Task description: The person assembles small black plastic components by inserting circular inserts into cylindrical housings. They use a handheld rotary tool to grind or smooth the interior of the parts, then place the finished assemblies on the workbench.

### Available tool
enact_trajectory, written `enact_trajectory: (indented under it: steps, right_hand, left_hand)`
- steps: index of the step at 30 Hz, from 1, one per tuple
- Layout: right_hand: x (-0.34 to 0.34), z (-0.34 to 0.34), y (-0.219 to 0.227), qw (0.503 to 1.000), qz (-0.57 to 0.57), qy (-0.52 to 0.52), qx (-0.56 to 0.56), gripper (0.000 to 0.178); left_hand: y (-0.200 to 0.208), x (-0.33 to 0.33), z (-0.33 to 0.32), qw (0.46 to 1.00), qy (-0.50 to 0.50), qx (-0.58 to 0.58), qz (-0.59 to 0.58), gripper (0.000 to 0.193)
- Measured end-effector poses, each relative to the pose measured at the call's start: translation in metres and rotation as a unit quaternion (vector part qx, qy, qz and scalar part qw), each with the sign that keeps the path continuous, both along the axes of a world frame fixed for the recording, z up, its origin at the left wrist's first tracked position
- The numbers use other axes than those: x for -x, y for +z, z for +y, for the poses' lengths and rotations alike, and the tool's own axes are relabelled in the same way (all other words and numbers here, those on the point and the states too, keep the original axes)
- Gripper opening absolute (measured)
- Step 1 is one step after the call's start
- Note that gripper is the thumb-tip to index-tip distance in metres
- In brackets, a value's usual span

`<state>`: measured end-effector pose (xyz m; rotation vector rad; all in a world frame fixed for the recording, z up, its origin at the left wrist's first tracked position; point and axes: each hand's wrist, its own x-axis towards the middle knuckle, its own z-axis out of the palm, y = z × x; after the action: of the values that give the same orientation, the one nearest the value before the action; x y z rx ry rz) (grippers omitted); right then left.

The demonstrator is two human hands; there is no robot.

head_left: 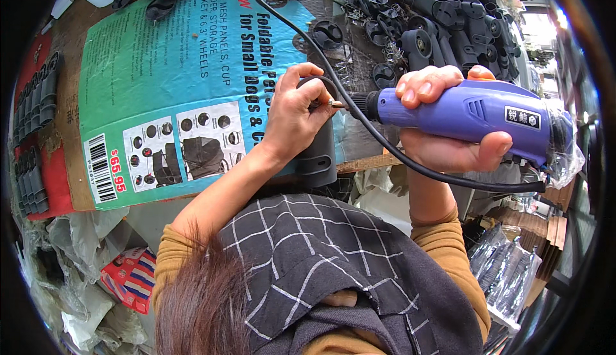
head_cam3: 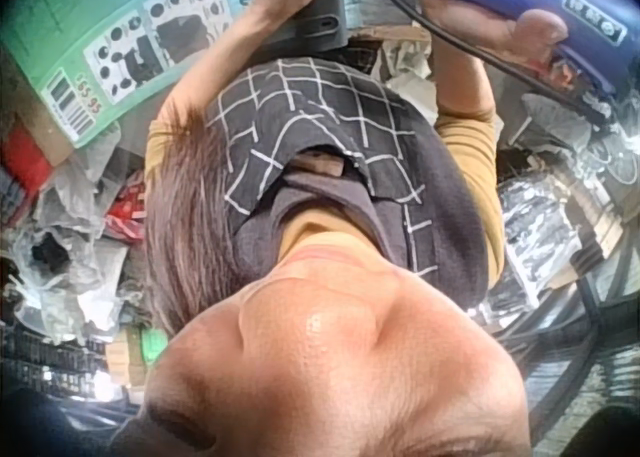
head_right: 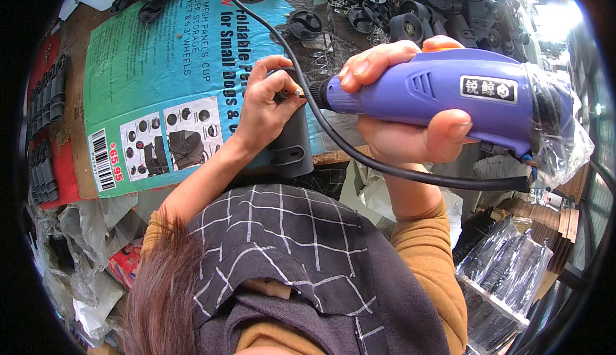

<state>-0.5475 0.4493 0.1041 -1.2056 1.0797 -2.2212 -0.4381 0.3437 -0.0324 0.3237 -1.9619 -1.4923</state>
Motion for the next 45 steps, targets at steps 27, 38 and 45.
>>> enact_trajectory:
  steps: [27, 38, 45]
  right_hand:
    - [-0.005, -0.001, 0.008, 0.999, 0.031, -0.02, 0.007, 0.084]
    - [-0.012, -0.007, 0.001, 0.998, 0.037, -0.051, -0.01, 0.085]
    - [-0.015, -0.01, -0.002, 0.993, 0.106, -0.041, -0.02, 0.093]
  left_hand:
    - [-0.002, 0.001, 0.003, 0.999, 0.023, -0.041, 0.019, 0.022]
    - [0.0, 0.001, 0.002, 0.999, 0.035, -0.009, 0.026, 0.023]
    - [0.0, -0.001, 0.0, 0.999, 0.027, -0.016, 0.01, 0.028]
